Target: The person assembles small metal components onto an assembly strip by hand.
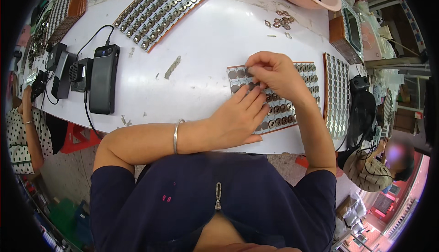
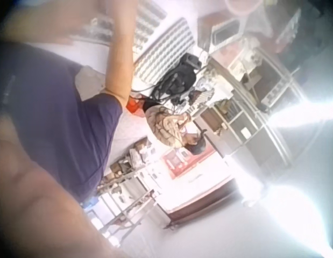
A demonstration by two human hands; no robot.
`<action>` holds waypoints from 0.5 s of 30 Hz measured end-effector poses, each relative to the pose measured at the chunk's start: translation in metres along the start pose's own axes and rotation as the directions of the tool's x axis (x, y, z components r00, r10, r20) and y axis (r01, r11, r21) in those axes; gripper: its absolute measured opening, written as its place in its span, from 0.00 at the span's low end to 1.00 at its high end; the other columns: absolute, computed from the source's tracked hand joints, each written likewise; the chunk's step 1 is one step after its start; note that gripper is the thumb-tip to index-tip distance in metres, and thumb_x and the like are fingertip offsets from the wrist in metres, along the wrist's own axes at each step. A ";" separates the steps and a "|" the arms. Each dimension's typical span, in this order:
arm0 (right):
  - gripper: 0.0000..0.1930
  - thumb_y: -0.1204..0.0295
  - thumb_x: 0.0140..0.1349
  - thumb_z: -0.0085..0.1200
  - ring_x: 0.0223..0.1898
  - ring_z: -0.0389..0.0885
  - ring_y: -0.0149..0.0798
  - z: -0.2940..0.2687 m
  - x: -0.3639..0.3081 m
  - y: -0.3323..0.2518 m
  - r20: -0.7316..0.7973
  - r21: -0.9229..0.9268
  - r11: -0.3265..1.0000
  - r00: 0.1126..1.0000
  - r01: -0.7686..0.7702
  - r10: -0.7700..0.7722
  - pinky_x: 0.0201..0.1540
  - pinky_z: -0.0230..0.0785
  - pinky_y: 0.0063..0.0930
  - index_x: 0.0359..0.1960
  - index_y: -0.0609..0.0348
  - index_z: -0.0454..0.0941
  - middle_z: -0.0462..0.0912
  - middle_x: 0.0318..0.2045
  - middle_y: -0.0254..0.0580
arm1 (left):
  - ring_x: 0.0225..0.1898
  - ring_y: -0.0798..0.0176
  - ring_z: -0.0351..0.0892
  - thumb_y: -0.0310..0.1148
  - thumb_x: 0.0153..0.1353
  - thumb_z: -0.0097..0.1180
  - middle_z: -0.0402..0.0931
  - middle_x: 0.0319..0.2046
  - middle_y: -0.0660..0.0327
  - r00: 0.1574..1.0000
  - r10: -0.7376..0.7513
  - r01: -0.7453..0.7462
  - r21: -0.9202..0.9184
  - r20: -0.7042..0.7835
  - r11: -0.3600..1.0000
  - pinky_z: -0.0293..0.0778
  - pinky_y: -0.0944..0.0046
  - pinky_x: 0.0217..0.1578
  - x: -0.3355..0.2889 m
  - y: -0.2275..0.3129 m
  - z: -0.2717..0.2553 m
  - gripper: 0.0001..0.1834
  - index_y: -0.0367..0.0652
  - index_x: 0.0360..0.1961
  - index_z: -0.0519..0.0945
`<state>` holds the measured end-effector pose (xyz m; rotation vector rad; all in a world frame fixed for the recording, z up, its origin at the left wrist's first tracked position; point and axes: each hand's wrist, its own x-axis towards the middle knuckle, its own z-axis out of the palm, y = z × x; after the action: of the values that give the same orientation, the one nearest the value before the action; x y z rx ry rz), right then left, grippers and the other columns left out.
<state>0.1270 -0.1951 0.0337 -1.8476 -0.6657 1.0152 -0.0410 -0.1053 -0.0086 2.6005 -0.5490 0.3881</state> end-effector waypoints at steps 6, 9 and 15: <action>0.07 0.76 0.62 0.57 0.28 0.79 0.29 0.018 -0.005 -0.009 -0.094 -0.307 0.949 0.990 0.071 -0.104 0.33 0.74 0.25 0.39 0.65 0.83 0.83 0.27 0.39 | 0.66 0.40 0.64 0.53 0.51 0.68 0.70 0.58 0.42 1.000 0.001 -0.001 -0.032 -0.004 0.999 0.58 0.41 0.67 0.001 -0.002 -0.002 0.39 0.32 0.55 0.77; 0.08 0.76 0.60 0.56 0.29 0.84 0.38 0.021 -0.005 -0.012 -0.108 -0.385 0.917 0.982 0.103 -0.156 0.36 0.77 0.31 0.37 0.66 0.83 0.86 0.28 0.49 | 0.66 0.41 0.64 0.53 0.51 0.68 0.70 0.58 0.43 1.000 -0.006 0.007 -0.037 0.012 0.999 0.58 0.41 0.66 0.000 -0.002 -0.001 0.39 0.32 0.55 0.77; 0.07 0.75 0.61 0.60 0.28 0.78 0.28 0.025 -0.006 -0.007 -0.100 -0.481 0.868 0.976 0.124 -0.195 0.35 0.74 0.23 0.39 0.66 0.83 0.83 0.27 0.38 | 0.64 0.39 0.66 0.57 0.52 0.66 0.73 0.55 0.40 1.000 0.023 -0.023 -0.018 -0.004 1.000 0.58 0.40 0.66 0.001 -0.003 0.001 0.40 0.31 0.53 0.79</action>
<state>0.1023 -0.1854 0.0355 -2.2158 -1.0287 0.6323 -0.0385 -0.1037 -0.0098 2.5776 -0.5789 0.3943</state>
